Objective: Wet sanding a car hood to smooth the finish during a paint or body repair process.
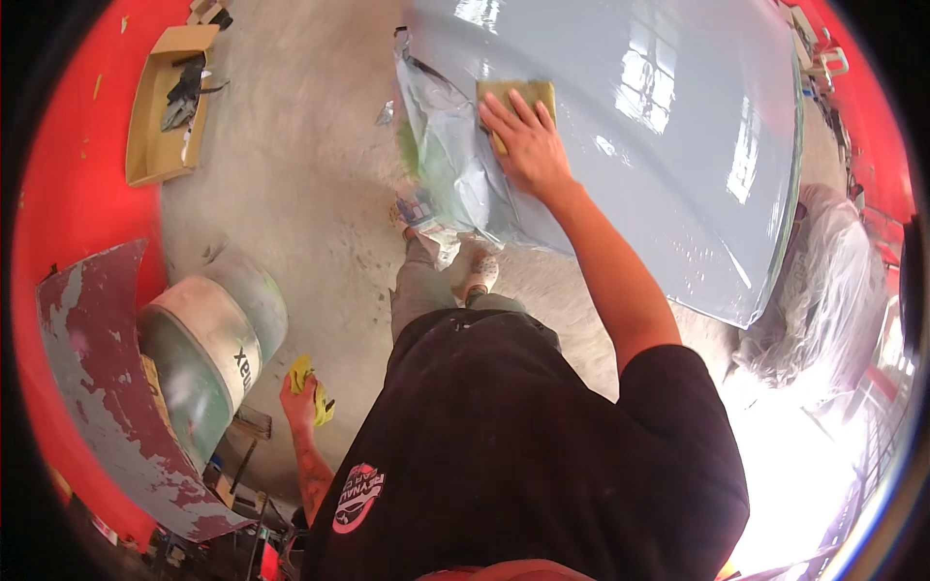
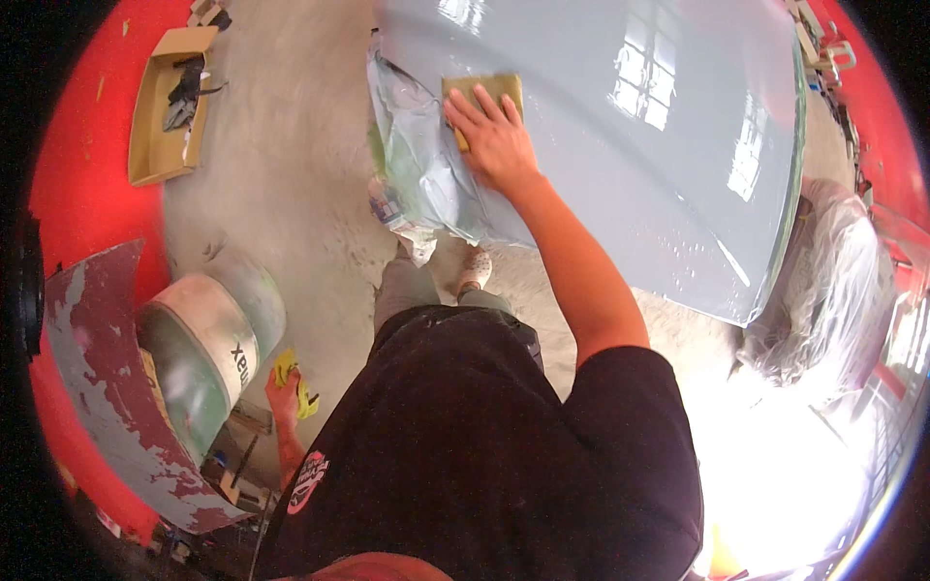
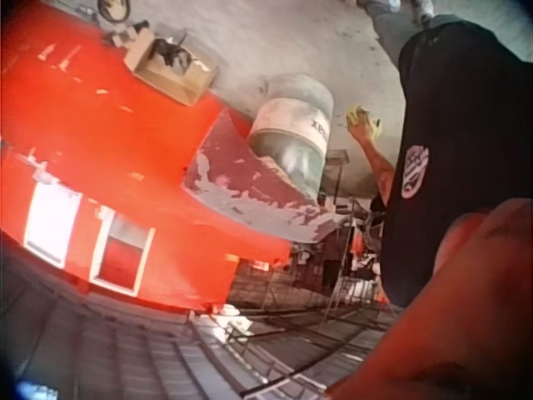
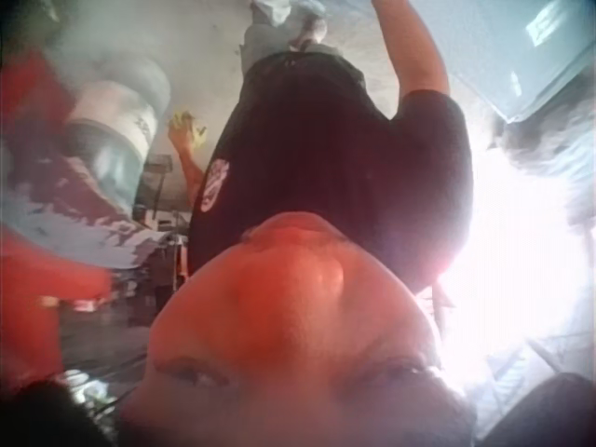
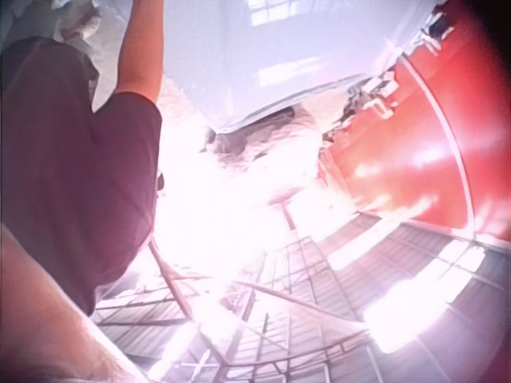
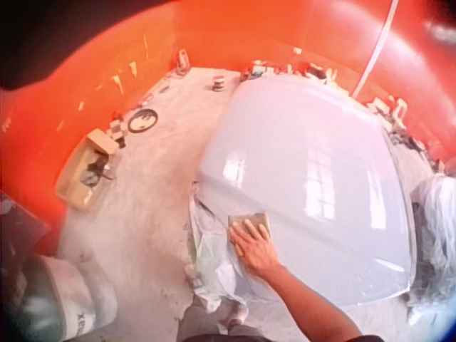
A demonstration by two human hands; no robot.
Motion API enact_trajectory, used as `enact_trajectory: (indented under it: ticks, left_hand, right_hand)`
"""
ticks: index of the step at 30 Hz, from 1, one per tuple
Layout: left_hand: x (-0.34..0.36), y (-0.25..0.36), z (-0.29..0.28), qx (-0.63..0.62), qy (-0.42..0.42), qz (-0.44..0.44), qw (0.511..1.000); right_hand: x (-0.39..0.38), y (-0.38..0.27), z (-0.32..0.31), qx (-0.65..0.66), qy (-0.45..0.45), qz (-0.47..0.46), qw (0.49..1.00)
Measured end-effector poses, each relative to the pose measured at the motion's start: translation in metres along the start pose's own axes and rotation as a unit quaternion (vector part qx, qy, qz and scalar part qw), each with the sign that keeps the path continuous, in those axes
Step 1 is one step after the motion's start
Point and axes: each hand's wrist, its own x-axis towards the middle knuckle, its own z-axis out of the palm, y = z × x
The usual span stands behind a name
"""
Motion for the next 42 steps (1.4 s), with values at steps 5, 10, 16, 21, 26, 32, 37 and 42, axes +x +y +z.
enact_trajectory:
  ticks: [5, 10, 16, 21, 26, 32, 37, 42]
  left_hand:
    - [-0.007, 0.013, 0.009, -0.028, 0.011, 0.020, 0.999]
    - [-0.009, 0.041, 0.016, 0.058, 0.000, 0.065, 0.996]
    - [-0.012, 0.028, 0.005, 0.027, 0.017, 0.050, 0.998]
    - [-0.039, -0.009, -0.001, -0.031, 0.096, -0.004, 0.995]
    - [-0.015, -0.031, -0.009, 0.083, 0.008, 0.005, 0.997]
    - [-0.047, -0.047, -0.005, 0.003, 0.087, -0.052, 0.995]
    - [-0.036, -0.053, -0.004, 0.078, 0.027, 0.001, 0.997]
    - [-0.006, -0.005, 0.003, 0.062, -0.016, 0.010, 0.998]
  right_hand:
    - [-0.087, -0.009, -0.015, 0.017, -0.031, 0.021, 0.999]
    - [-0.033, 0.020, -0.011, -0.004, -0.035, -0.035, 0.999]
    - [0.002, 0.028, -0.020, -0.029, -0.061, -0.115, 0.991]
    - [-0.059, 0.045, -0.043, 0.002, -0.182, -0.195, 0.964]
    - [0.027, 0.048, -0.028, -0.040, -0.111, -0.189, 0.975]
    - [-0.072, 0.029, -0.030, -0.042, -0.153, -0.170, 0.973]
    - [-0.042, 0.036, -0.035, -0.066, -0.147, -0.134, 0.978]
    - [-0.062, 0.006, -0.014, -0.030, -0.078, -0.034, 0.996]
